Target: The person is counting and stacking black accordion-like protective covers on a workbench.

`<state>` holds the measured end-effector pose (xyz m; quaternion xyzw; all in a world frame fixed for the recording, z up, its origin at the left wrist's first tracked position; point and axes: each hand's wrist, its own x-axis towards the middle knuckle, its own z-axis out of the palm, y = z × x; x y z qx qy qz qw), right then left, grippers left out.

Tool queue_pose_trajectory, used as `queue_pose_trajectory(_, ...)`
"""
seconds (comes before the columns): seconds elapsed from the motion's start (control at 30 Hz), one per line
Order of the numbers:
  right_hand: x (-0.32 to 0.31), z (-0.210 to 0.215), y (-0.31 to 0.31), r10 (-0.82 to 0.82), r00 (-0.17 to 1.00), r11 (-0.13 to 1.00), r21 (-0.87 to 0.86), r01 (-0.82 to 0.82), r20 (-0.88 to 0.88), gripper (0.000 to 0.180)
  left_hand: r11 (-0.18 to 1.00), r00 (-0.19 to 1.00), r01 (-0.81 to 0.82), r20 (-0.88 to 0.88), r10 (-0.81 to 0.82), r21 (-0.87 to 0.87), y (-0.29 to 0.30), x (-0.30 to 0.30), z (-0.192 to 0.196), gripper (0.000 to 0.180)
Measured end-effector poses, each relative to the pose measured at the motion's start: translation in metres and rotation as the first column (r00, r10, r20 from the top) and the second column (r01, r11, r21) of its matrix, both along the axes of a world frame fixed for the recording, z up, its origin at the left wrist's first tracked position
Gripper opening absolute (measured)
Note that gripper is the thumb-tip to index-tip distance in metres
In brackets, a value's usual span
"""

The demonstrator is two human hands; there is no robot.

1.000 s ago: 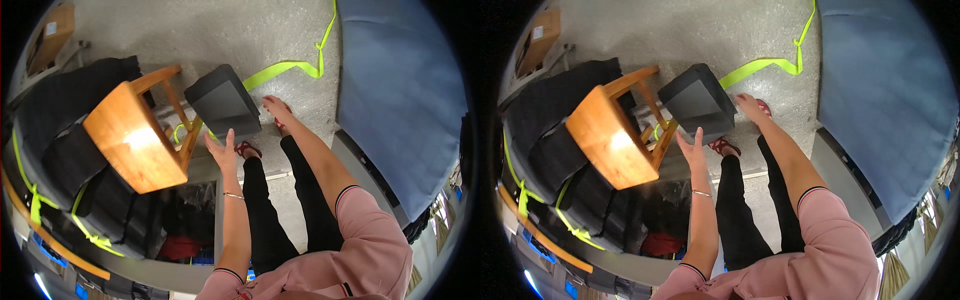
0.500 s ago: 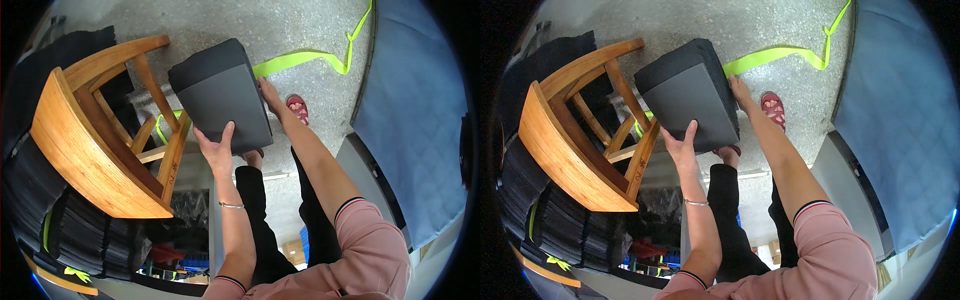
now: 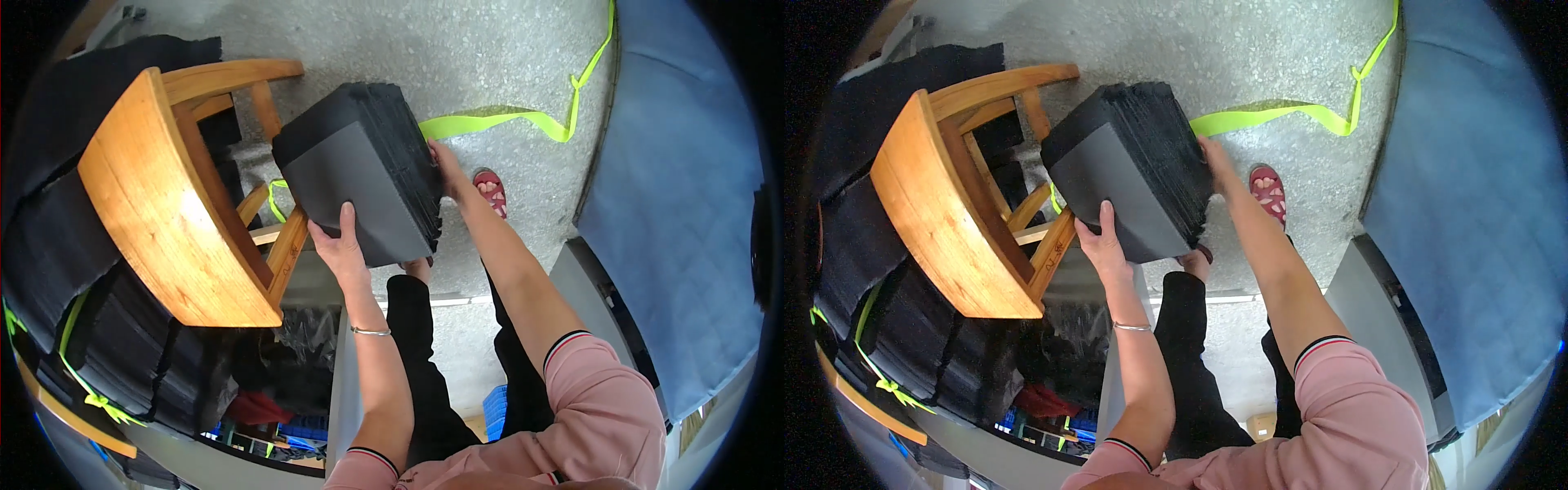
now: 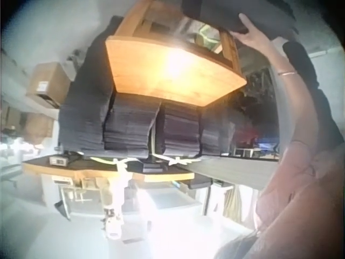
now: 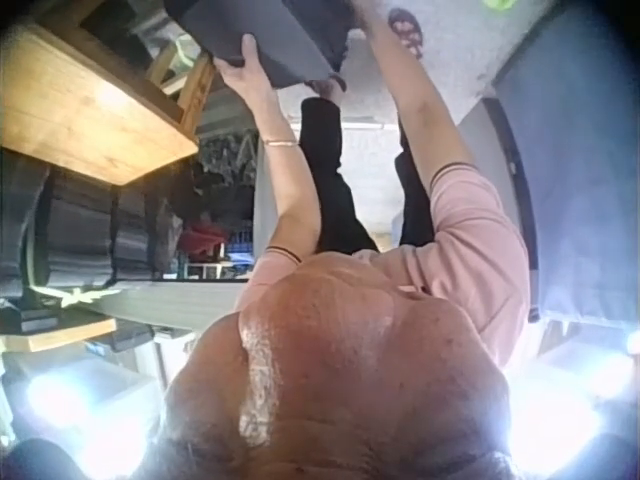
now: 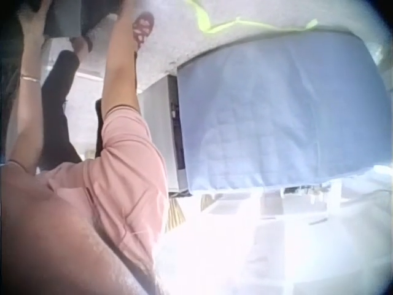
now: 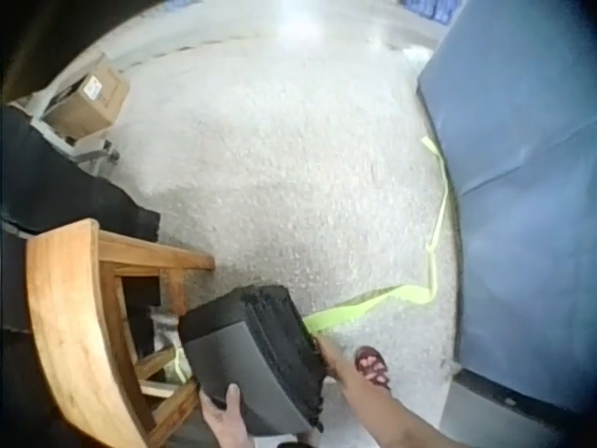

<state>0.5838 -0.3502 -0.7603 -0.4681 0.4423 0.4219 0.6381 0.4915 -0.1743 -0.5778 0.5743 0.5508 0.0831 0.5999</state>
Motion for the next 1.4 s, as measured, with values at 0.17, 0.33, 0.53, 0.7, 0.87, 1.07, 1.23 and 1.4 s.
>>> queue_pose_trajectory(0.17, 0.022, 0.061, -0.064, 0.212, 0.966, 0.971, -0.147, -0.191, 0.15, 0.066, 0.988, 0.996, -0.058, 0.053, 0.066, -0.146, -0.04, -0.014, 0.07, 0.05)
queue_pose_trajectory(0.33, 0.053, 0.258, -0.089, 0.395, 0.919, 0.899, -0.203, -0.387, -0.003, 0.083, 0.965, 0.988, -0.073, 0.112, 0.104, -0.251, -0.078, -0.024, 0.209, 0.056)
queue_pose_trajectory(0.53, 0.068, 0.403, -0.141, 0.378, 0.889, 0.925, -0.065, -0.374, 0.26, 0.069, 0.953, 0.924, -0.035, 0.355, 0.146, -0.301, -0.102, -0.056, 0.387, 0.076)
queue_pose_trajectory(0.7, 0.085, 0.557, -0.05, 0.553, 0.672, 0.775, -0.008, -0.632, 0.493, 0.059, 0.981, 0.897, -0.104, 0.41, 0.164, -0.165, -0.113, -0.124, 0.512, 0.075)
queue_pose_trajectory(0.87, 0.062, 0.668, 0.077, 0.662, 0.06, 0.436, -0.318, -0.842, 0.747, 0.04, 0.99, 0.882, -0.103, 0.45, 0.137, -0.099, -0.105, -0.219, 0.586, 0.075)
queue_pose_trajectory(1.07, -0.112, 0.828, 0.24, 0.255, -0.761, 0.23, -0.802, -0.552, 0.597, 0.048, 0.99, 0.935, -0.029, 0.347, 0.076, -0.141, -0.082, -0.357, 0.599, 0.101)
queue_pose_trajectory(1.23, -0.266, 0.883, 0.329, 0.016, -0.931, 0.197, -0.914, -0.355, 0.365, 0.076, 0.96, 0.959, 0.045, 0.28, 0.036, -0.276, -0.063, -0.459, 0.582, 0.079)
queue_pose_trajectory(1.4, -0.394, 0.906, 0.394, -0.224, -0.965, 0.064, -0.986, -0.155, 0.137, 0.076, 0.984, 0.975, 0.173, 0.138, -0.177, 0.041, -0.04, -0.508, 0.568, 0.074)
